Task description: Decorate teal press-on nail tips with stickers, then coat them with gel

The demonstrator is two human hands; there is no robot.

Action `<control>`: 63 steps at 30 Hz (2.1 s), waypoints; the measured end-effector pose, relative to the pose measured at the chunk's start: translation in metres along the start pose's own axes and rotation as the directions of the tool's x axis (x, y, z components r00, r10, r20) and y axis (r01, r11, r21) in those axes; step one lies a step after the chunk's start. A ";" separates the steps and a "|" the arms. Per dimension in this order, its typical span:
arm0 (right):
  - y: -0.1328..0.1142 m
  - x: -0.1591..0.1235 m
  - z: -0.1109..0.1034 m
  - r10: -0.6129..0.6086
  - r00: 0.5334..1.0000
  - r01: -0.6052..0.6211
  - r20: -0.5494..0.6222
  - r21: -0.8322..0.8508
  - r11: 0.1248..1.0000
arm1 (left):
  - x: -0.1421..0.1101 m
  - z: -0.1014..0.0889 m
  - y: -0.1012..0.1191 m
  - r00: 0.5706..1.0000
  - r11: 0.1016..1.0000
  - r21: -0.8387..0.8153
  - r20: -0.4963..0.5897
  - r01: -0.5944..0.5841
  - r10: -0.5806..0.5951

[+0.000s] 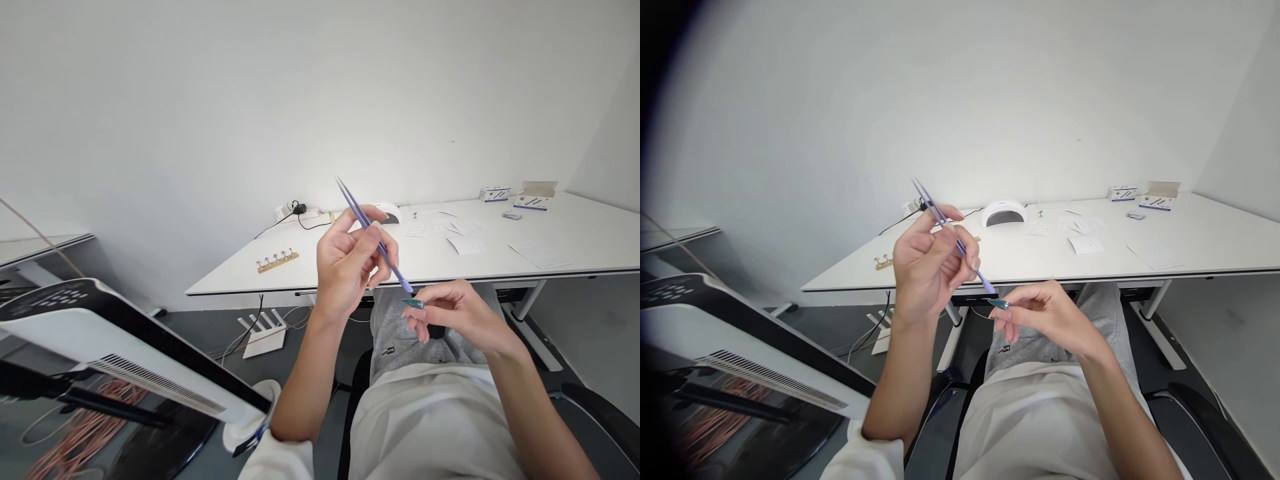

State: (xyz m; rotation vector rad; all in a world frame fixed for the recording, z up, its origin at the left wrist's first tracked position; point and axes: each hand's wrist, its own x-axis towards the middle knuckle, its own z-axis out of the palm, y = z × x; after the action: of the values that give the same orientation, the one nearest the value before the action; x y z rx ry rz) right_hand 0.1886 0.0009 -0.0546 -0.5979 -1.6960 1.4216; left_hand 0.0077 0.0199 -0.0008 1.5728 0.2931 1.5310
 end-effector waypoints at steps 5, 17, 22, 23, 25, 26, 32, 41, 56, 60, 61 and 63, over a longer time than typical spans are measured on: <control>-0.001 0.000 0.002 0.000 1.000 0.000 0.002 -0.065 0.998 | 0.000 0.002 -0.003 0.998 0.999 -0.016 0.048 0.035 -0.034; 0.003 0.002 -0.001 0.039 0.990 -0.042 0.136 0.021 0.999 | -0.012 0.016 -0.006 0.984 0.996 0.003 0.158 0.084 -0.083; 0.005 0.003 -0.001 0.048 0.987 -0.059 0.150 0.073 0.996 | -0.014 0.018 -0.005 0.978 0.995 0.005 0.185 0.097 -0.096; 0.005 0.003 -0.001 0.049 0.987 -0.062 0.153 0.078 0.995 | -0.014 0.018 -0.005 0.977 0.995 0.004 0.189 0.102 -0.101; 0.005 0.004 -0.001 0.053 0.987 -0.066 0.150 0.081 0.995 | -0.014 0.018 -0.004 0.973 0.994 0.002 0.202 0.110 -0.108; 0.005 0.004 -0.001 0.054 0.987 -0.066 0.150 0.080 0.995 | -0.014 0.018 -0.003 0.972 0.994 0.000 0.209 0.111 -0.109; 0.006 0.005 -0.001 0.027 0.986 -0.042 0.166 0.086 0.995 | -0.016 0.020 -0.002 0.968 0.994 -0.009 0.226 0.111 -0.106; 0.009 0.004 -0.004 0.031 0.984 -0.044 0.177 0.069 0.997 | -0.017 0.021 -0.002 0.961 0.996 0.001 0.261 0.093 -0.090; 0.005 0.001 -0.001 -0.071 0.977 0.072 0.202 -0.002 0.997 | -0.014 0.023 -0.006 0.934 0.968 -0.015 0.264 0.252 -0.239; 0.004 0.001 -0.001 -0.089 0.976 0.106 0.200 -0.072 0.992 | -0.014 0.024 -0.008 0.927 0.960 -0.011 0.262 0.280 -0.267; 0.003 0.001 0.000 -0.090 0.977 0.111 0.194 -0.101 0.989 | -0.014 0.024 -0.009 0.925 0.958 -0.012 0.264 0.286 -0.273; 0.001 0.000 0.000 -0.093 0.978 0.119 0.187 -0.138 0.983 | -0.014 0.024 -0.009 0.921 0.955 -0.018 0.269 0.298 -0.282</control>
State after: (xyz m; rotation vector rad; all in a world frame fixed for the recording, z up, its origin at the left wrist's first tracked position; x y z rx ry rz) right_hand 0.1882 0.0012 -0.0552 -0.4624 -1.9601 1.3134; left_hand 0.0296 0.0054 -0.0131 1.5855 0.3116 1.0799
